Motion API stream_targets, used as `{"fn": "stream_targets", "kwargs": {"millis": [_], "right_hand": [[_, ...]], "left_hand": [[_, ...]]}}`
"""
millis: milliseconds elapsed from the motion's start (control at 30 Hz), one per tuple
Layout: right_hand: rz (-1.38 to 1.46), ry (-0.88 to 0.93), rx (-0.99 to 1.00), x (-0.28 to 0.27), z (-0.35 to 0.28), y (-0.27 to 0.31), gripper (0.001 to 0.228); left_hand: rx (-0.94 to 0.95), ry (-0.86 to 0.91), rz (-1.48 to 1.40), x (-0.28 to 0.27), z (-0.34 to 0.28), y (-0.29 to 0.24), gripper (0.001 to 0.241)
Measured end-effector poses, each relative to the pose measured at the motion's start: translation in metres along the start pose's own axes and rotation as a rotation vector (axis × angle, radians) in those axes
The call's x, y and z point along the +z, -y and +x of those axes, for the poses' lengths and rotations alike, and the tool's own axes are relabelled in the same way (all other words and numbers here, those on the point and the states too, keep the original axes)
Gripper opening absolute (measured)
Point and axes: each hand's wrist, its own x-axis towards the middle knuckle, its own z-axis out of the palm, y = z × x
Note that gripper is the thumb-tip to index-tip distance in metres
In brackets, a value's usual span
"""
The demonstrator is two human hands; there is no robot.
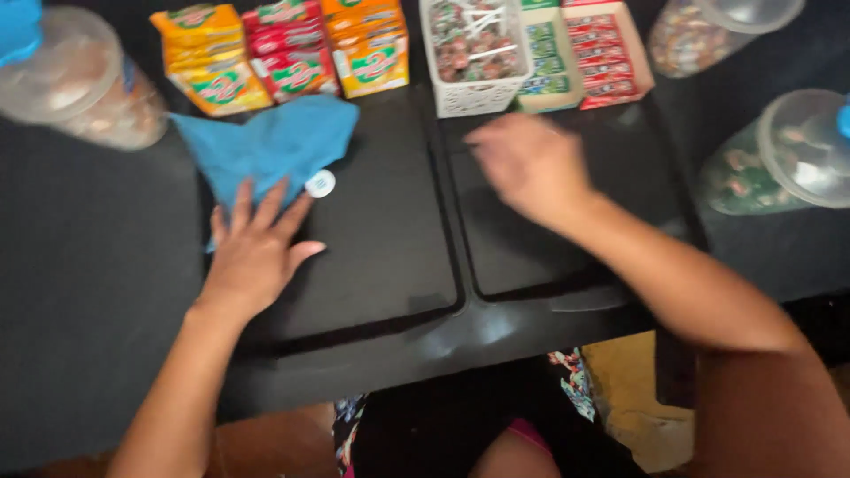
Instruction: Cleaning and organizing a checkout counter by picking up loose candies, wiping down containers with a cloth, and neatly arranging product boxes on a tray.
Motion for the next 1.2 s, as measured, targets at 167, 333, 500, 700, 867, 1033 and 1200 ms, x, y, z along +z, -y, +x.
{"fn": "stream_targets", "kwargs": {"millis": [167,333,500,700,867,1033,1200], "right_hand": [[-0.208,-0.031,0.219,-0.07,-0.048,-0.098,0.026],[-0.189,0.14,0.412,-0.076,-0.061,-0.126,0.048],[-0.26,0.271,0.477,-0.062,-0.074,-0.14,0.036],[-0.326,0.2,0.542,-0.081,-0.106,-0.101,0.012],[-0.135,0.035,0.448,-0.11,-0.12,-0.025,0.018],[-0.083,-0.077,0.513,-0.12,-0.123,0.04,0.009],[0.031,-0.066,0.458,-0.127,-0.097,0.097,0.007]], "left_hand": [[0.02,-0.159,0.121,0.028,0.004,0.019,0.071],[0.007,-0.15,0.166,0.033,0.007,0.022,0.074],[-0.049,-0.088,0.197,0.03,0.009,0.021,0.077],[-0.06,-0.085,0.158,0.029,0.01,0.021,0.076],[0.008,-0.318,0.13,0.028,0.002,0.014,0.069],[0.213,-0.437,-0.289,-0.007,0.006,-0.037,0.051],[0.125,-0.398,-0.074,-0.027,0.01,-0.074,0.055]]}}
